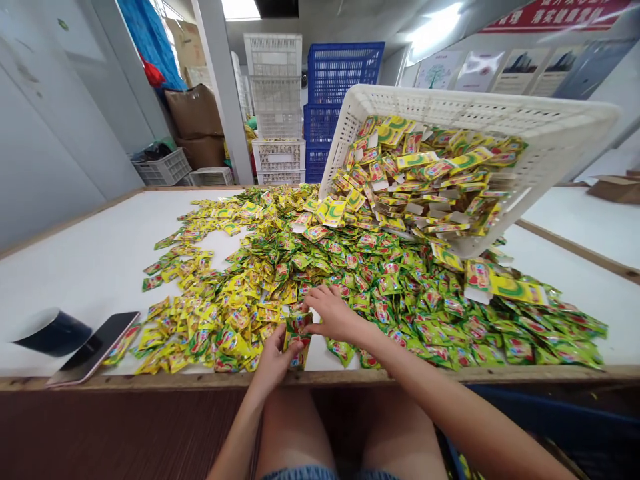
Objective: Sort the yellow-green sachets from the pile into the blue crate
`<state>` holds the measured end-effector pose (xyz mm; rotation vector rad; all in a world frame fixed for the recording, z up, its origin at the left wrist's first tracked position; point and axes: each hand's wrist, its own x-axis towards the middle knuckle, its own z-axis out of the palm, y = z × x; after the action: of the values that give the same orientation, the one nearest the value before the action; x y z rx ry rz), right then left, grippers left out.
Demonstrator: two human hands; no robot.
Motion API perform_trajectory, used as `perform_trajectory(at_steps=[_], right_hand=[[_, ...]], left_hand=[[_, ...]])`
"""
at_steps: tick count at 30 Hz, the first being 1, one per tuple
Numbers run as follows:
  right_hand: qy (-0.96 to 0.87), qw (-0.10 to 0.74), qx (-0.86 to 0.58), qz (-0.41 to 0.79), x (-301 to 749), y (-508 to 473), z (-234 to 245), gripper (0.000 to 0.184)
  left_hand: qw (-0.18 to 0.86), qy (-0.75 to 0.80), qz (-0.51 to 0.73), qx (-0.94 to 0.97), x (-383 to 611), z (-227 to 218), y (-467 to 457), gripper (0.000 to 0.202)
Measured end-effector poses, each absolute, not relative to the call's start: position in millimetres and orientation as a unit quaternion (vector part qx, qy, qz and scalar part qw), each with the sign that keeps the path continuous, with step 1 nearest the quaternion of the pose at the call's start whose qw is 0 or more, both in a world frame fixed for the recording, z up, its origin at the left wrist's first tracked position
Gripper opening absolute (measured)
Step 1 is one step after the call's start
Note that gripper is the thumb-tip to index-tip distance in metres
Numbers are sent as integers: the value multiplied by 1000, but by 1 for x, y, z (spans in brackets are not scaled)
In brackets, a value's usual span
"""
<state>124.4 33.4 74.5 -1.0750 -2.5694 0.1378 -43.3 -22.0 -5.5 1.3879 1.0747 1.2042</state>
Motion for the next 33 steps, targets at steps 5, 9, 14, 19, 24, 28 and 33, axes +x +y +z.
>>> perform_trajectory(at_steps=[5, 9, 14, 19, 24, 28, 33], right_hand=[[-923, 126, -363, 12, 114, 41, 86, 32], [-926, 134, -353, 4, 106, 42, 84, 29], [-912, 182, -368, 5, 107, 36, 68, 21], [-919, 184, -348, 8, 115, 39, 69, 24], [-943, 176, -282, -11, 114, 46, 82, 27], [-943, 185, -275, -6, 111, 45, 80, 34], [-928, 198, -314, -7, 115, 40, 73, 37]], left_hand=[[476, 457, 491, 568, -45, -11, -22, 33], [487, 455, 496, 556, -46, -15, -22, 36], [474, 462, 501, 558, -43, -12, -20, 36], [467, 458, 495, 572, -43, -8, -19, 36], [491, 467, 487, 551, -45, -14, -20, 35], [486, 486, 479, 546, -45, -16, -21, 34], [491, 476, 481, 549, -45, -15, -21, 37]])
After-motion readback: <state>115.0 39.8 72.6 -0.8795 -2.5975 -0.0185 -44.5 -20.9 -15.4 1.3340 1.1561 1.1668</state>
